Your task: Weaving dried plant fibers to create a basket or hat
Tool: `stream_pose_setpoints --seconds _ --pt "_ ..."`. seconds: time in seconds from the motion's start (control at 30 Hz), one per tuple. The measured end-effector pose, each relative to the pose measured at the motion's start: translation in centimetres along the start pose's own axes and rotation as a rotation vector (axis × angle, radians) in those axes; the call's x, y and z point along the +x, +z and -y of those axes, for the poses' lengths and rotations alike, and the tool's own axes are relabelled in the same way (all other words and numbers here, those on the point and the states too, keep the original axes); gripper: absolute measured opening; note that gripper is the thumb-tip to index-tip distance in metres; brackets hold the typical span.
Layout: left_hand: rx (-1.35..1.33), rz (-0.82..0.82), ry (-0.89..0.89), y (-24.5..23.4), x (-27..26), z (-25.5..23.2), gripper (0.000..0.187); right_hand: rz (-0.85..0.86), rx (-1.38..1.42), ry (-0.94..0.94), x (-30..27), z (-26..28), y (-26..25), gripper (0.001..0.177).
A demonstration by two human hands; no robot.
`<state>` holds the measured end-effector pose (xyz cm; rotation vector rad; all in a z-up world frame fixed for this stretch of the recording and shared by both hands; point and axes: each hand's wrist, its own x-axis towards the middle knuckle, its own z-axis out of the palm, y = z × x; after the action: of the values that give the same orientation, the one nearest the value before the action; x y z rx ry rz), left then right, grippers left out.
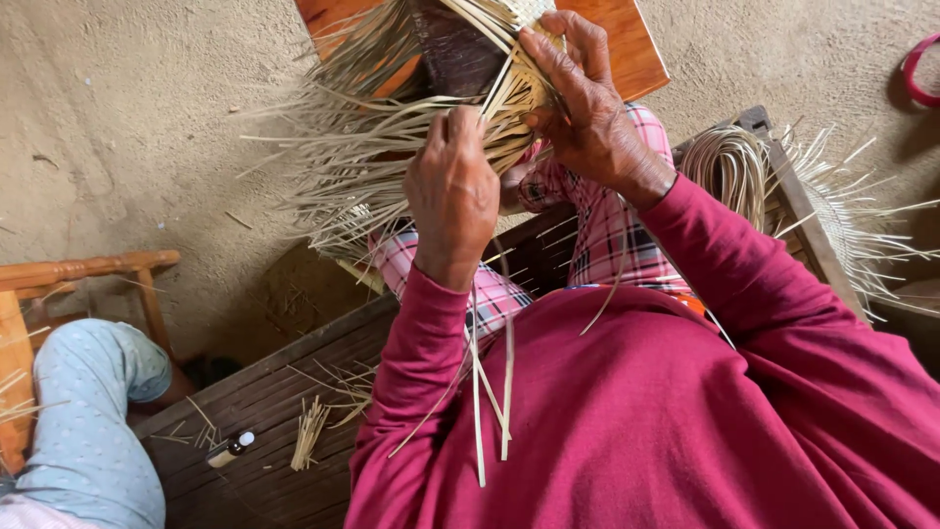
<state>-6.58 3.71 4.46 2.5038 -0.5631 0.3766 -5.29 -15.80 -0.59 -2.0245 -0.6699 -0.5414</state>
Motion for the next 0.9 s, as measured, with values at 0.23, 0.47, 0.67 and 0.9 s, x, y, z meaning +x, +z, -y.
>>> stream_pose_setpoints --seconds 0.23,0.47,0.67,0.9 --pt "-0.008 -0.113 -0.067 0.6 -2.5 3.3 0.012 0.085 -0.242 0.039 0.4 1.3 -0.7 0.055" --pt "-0.474 -0.001 0.064 0.0 -1.5 6.4 0.025 0.244 -0.462 -0.014 1.5 5.6 -1.2 0.066" --pt "-0.615 0.05 0.236 -0.3 -0.5 8.1 0.012 0.368 -0.375 -0.14 5.3 5.4 2.2 0.045" --pt "-0.646 0.097 0.232 1.3 -0.7 10.0 0.029 0.236 -0.604 -0.211 5.6 4.1 5.3 0.042"
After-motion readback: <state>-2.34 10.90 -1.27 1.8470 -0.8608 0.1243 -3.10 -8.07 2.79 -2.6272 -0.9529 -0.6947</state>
